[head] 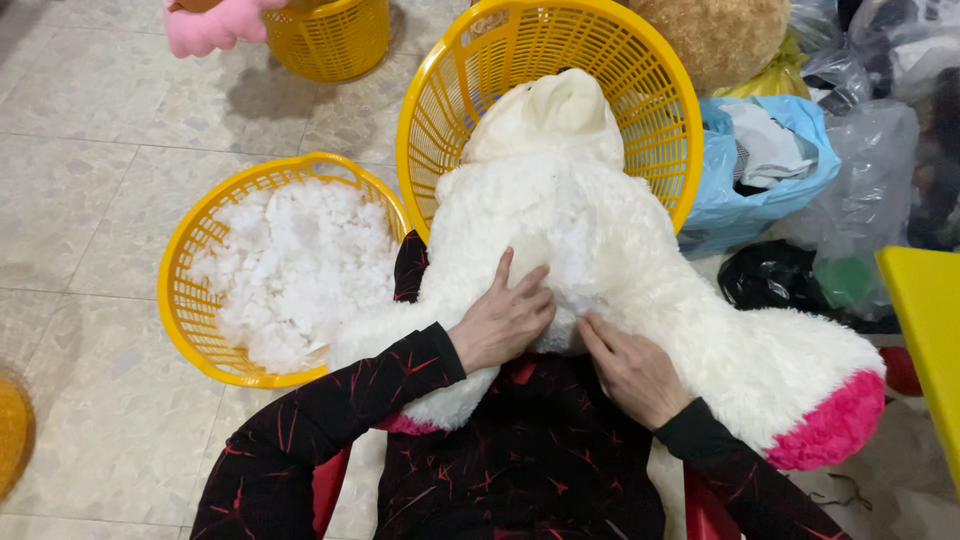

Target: The person repeatedly takes handfuls of white stuffing from a yellow basket and inserts them into a large white teddy bear. They push and distribute the stuffing inside the bear's body to fill it out.

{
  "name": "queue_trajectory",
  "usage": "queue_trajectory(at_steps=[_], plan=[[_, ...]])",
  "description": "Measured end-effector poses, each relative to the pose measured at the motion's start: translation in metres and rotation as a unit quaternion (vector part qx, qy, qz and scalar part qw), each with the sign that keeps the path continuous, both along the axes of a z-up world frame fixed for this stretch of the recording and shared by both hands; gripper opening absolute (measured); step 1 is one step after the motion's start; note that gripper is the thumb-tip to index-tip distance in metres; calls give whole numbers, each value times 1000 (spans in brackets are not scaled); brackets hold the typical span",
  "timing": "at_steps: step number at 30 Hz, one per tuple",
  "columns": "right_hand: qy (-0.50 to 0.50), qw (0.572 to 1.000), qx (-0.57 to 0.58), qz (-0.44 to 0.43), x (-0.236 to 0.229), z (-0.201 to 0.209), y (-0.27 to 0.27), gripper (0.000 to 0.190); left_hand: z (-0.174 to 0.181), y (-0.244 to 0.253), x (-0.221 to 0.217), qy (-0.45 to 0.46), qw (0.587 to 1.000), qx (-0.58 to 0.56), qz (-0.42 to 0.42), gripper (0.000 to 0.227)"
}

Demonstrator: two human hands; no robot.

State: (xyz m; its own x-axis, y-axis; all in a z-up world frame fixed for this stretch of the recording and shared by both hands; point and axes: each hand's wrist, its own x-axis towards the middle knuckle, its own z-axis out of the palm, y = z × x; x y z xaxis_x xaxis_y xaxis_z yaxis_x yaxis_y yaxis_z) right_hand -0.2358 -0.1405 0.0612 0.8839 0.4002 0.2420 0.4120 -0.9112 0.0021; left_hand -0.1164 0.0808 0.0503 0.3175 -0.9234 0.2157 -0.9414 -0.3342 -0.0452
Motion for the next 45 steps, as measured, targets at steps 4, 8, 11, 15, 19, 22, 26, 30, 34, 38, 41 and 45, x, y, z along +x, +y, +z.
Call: queue_trajectory(at_steps=[4,8,11,15,19,22,26,30,34,38,41,45], plan=[[86,994,-53,-50,4,-14,17,75,-7,7,-5,-60,995,-81,8,45],[85,985,-110,-103,31,-29,22,72,-3,-8,-4,-63,993,-83,62,61],[133,976,-134,-113,49,-42,22,51,6,-21,-8,-88,989,31,113,52],[107,981,-131,-92,43,-28,24,37,27,-18,0,73,993,70,67,38],[182,974,-58,-120,24,17,19,43,30,-8,30,143,989,10,42,25],[133,980,-48,-140,41,38,13,26,11,-18,53,87,988,-119,40,32],[-50,995,-54,-67,98,31,6,38,-12,-47,91,81,959,-231,143,48],[-64,982,-175,-30,140,1,5,37,-23,-59,121,92,924,-225,296,52],[169,952,-252,-22,168,-27,8,29,-34,-56,128,246,872,-185,381,67],[277,931,-234,47,179,-52,23,28,-45,-54,120,324,861,-153,362,75],[317,928,-195,27,178,-52,18,25,-53,-54,111,310,868,-174,346,76],[283,951,-116,41,178,-15,-3,20,-52,-50,113,332,861,-209,324,74]])
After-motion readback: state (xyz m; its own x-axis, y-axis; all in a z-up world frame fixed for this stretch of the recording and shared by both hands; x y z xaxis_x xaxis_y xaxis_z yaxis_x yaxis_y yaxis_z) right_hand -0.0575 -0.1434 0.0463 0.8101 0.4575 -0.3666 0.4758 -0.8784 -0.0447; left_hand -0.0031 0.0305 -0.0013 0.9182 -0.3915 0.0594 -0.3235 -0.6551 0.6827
